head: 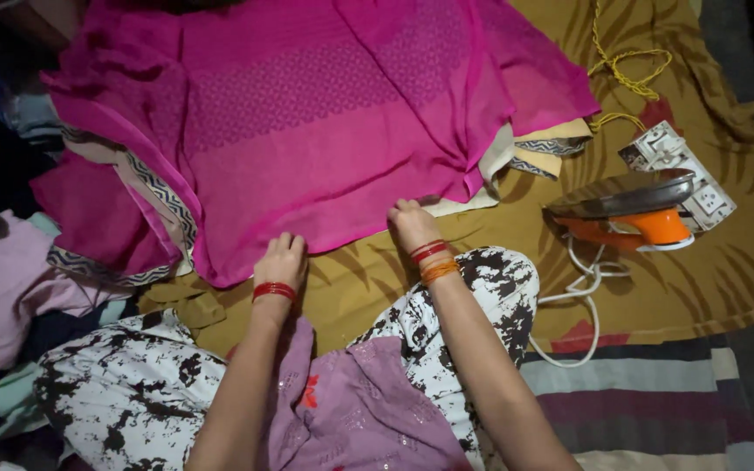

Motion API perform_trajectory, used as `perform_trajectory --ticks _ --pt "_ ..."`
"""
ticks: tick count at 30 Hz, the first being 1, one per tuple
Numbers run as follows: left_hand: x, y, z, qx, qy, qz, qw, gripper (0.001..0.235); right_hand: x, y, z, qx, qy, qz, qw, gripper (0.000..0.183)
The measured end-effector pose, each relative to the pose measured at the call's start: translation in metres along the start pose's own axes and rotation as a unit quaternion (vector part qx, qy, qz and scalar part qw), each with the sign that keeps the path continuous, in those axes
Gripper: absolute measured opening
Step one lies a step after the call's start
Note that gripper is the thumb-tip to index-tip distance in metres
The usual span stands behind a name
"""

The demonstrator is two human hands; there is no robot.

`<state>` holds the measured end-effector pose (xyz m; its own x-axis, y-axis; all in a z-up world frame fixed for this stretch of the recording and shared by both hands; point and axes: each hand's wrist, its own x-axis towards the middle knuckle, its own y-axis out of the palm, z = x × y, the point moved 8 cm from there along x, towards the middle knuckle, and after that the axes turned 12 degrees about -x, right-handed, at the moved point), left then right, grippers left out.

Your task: Ironing and folding a pink garment on a flat surface.

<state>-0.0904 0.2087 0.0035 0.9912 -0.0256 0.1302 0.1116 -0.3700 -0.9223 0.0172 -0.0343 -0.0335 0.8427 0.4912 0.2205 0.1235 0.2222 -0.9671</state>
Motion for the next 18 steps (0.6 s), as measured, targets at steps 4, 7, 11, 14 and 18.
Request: perform_trajectory --ticks 4,7,11,14,18 --pt "0.011 0.005 -0.01 0.029 -0.027 0.02 0.999 0.025 0.002 0.021 -0.005 -0.063 -0.016 0.012 0.998 0.005" --pt "0.014 0.015 -0.025 0.054 -0.028 0.016 0.998 0.03 0.001 -0.002 0.0 -0.044 -0.001 0.002 0.999 0.004" --pt "0.019 0.023 -0.063 -0.029 -0.054 0.015 0.998 0.037 0.0 -0.055 0.004 0.049 0.045 -0.039 0.997 0.01" --pt "0.033 0.011 -0.105 -0.125 -0.028 0.009 0.992 0.057 -0.002 -0.081 0.013 0.093 0.035 -0.067 0.993 0.014" --pt "0.058 0.032 -0.115 -0.207 -0.088 0.034 0.974 0.05 -0.009 -0.098 0.023 0.131 0.033 -0.069 0.988 0.014"
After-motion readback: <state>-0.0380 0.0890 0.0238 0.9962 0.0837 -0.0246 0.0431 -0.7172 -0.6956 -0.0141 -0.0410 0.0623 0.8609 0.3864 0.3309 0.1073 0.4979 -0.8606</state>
